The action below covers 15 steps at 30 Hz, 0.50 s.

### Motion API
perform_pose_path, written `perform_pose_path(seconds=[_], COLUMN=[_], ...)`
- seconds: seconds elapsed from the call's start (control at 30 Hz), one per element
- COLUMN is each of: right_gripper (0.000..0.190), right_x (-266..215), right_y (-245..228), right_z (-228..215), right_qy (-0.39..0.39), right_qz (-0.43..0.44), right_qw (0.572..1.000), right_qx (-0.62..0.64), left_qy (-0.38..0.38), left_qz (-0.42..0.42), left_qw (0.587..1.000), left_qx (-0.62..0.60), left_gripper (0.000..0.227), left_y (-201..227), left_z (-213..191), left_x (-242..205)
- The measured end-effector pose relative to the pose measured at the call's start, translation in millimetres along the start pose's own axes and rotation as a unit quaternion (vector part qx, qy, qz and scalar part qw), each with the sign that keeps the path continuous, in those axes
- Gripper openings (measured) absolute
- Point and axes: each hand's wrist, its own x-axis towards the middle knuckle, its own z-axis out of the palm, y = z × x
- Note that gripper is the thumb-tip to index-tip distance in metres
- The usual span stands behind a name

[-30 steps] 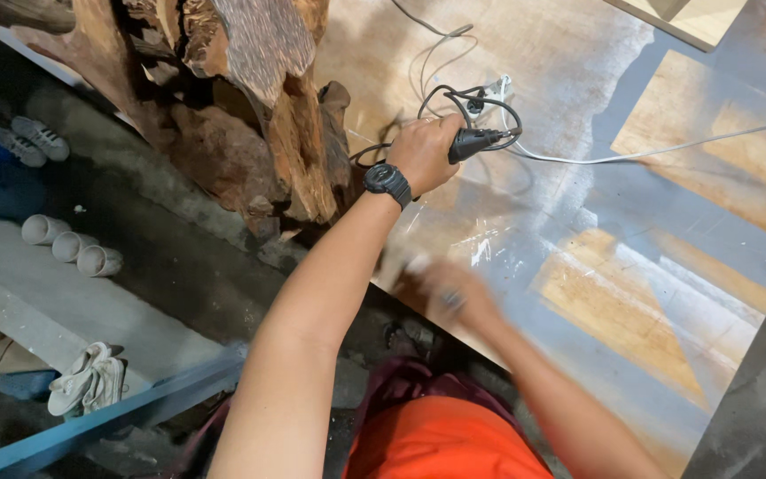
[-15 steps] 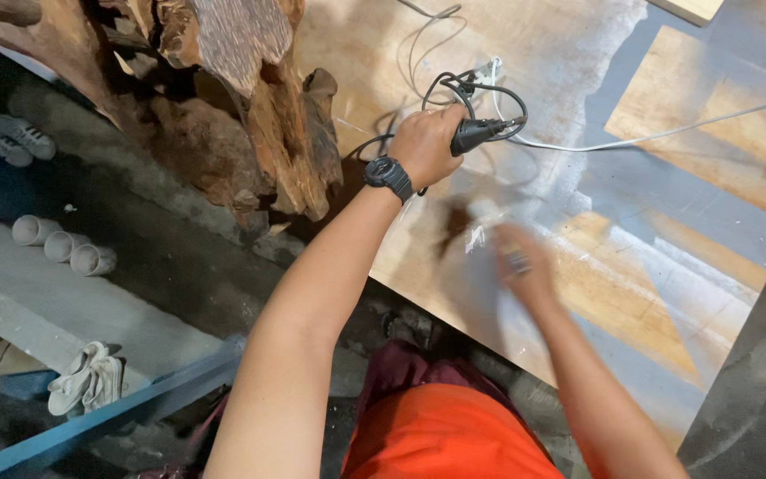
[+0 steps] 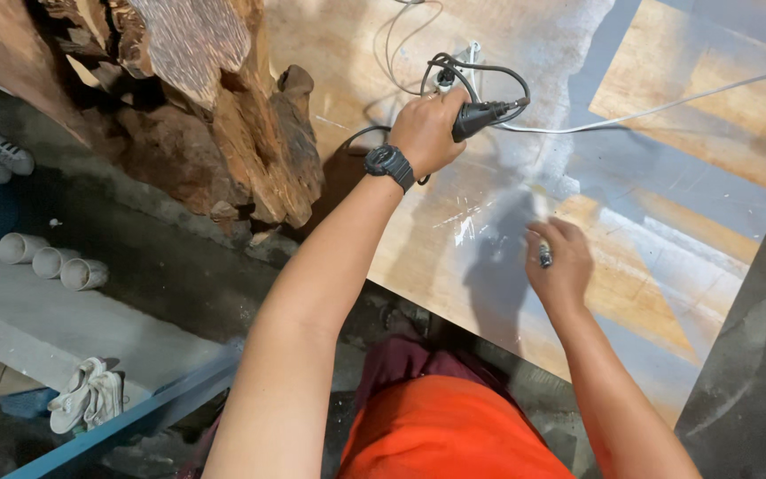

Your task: The person cleans and sands a large piece of decorative driftwood. They use a rotary tool to reach into crevices and then brush away dust with a paintbrush.

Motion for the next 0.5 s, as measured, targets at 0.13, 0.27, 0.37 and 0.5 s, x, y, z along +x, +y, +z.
perform_pose_path(seconds=[0.13, 0.27, 0.37, 0.5], right_gripper=[0.013, 0.019, 0.019, 0.024], right_x=[-58, -62, -13, 2], right_y=[-104, -147, -73, -30], right_z=[-43, -59, -44, 13], right_qy=[-0.145, -0.275, -0.137, -0.096], right_qz=[-0.08, -0.166, -0.096, 0.167], right_qw=[0.964, 0.801, 0.913, 0.981], right_qx=[0.208, 0.505, 0.372, 0.025], left_qy=[-0.001, -0.018, -0.029, -0.014], left_qz=[0.017, 0.029, 0.038, 0.061], left_qw=[1.0, 0.999, 0.999, 0.997], left_qx=[-0.01, -0.021, -0.018, -0.036], left_gripper=[0.047, 0.048, 0.048, 0.039], left_y=[9, 17, 20, 25], left_z=[22, 48, 46, 46], left_x=[-2, 6, 11, 19])
